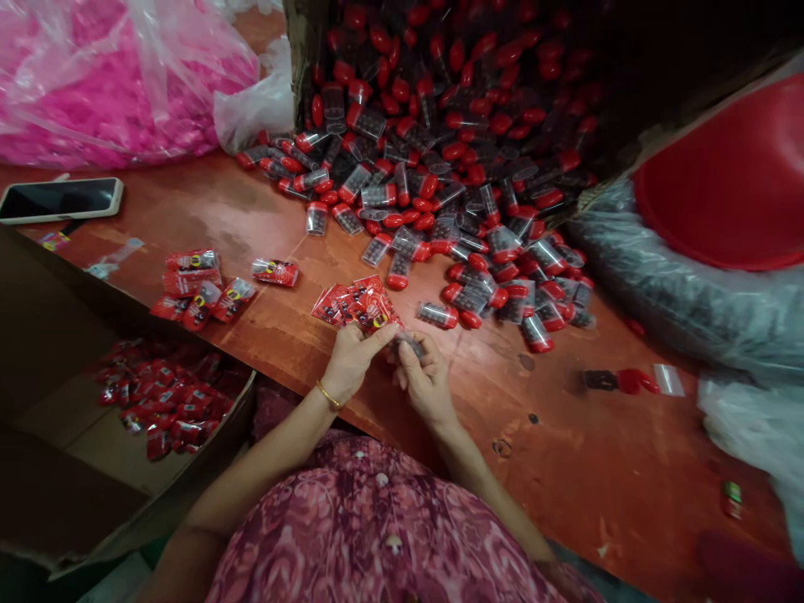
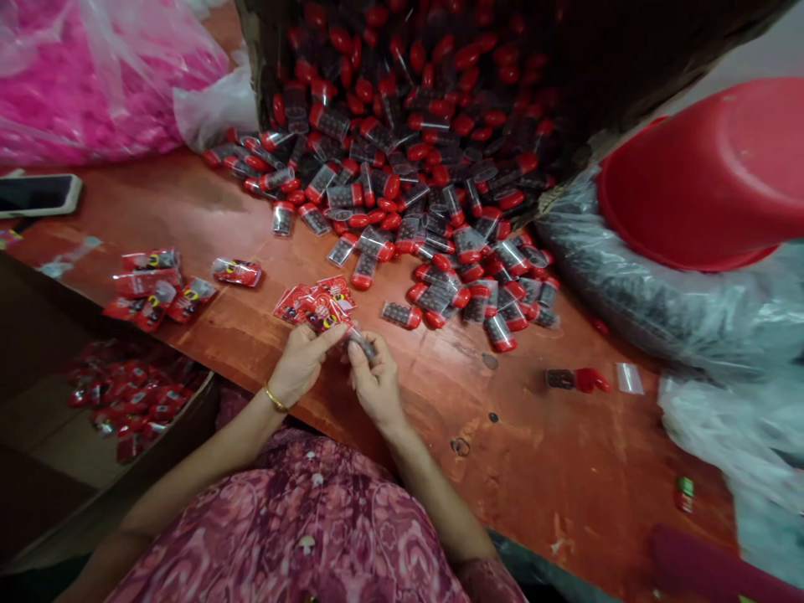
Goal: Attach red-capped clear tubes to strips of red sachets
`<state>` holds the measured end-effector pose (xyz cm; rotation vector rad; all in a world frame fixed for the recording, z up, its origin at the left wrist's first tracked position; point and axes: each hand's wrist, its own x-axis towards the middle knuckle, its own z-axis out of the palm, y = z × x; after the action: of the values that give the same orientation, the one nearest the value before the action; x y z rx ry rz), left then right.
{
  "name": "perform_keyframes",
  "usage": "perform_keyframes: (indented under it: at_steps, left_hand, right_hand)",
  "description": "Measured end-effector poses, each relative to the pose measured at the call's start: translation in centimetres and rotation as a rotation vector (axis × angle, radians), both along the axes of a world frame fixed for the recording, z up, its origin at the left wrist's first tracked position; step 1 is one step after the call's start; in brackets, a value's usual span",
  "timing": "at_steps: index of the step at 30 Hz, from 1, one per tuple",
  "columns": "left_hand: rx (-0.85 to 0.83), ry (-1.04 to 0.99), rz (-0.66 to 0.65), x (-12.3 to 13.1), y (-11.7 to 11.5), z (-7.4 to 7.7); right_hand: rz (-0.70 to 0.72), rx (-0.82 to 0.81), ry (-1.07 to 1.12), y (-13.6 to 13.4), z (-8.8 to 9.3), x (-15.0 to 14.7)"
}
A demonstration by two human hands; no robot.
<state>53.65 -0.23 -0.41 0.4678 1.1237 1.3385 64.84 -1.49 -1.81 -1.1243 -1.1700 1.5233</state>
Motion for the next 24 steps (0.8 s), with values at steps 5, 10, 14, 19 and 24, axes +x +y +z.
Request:
perform_keyframes:
  at_steps: [5, 10, 14, 19, 24]
  left_hand:
    - [0.015, 0.057, 0.027, 0.3, 0.0, -0.3]
    - [0.057, 0.087, -0.002, 0.6, 0.0, -0.2]
    - [0.072, 0.099, -0.076, 0.7, 0.2, 0.2]
    - [0.047, -0.005, -0.056, 0.5, 0.2, 0.3]
    - [-0.05, -0.093, -0.115, 1.4, -0.1, -0.1]
  right_hand:
    - [-0.002, 0.081, -0.108, 0.0, 0.1, 0.3]
    - [-0.003, 0.181, -0.181, 0.0, 0.0, 0.2]
    - [-0.008, 0.078, -0.033, 0.1, -0.2, 0.1]
    - [0.127, -0.054, 0.085, 0.0, -0.1, 0.9]
    - [0.0, 0.025, -0.039, -0.2, -0.2, 0.3]
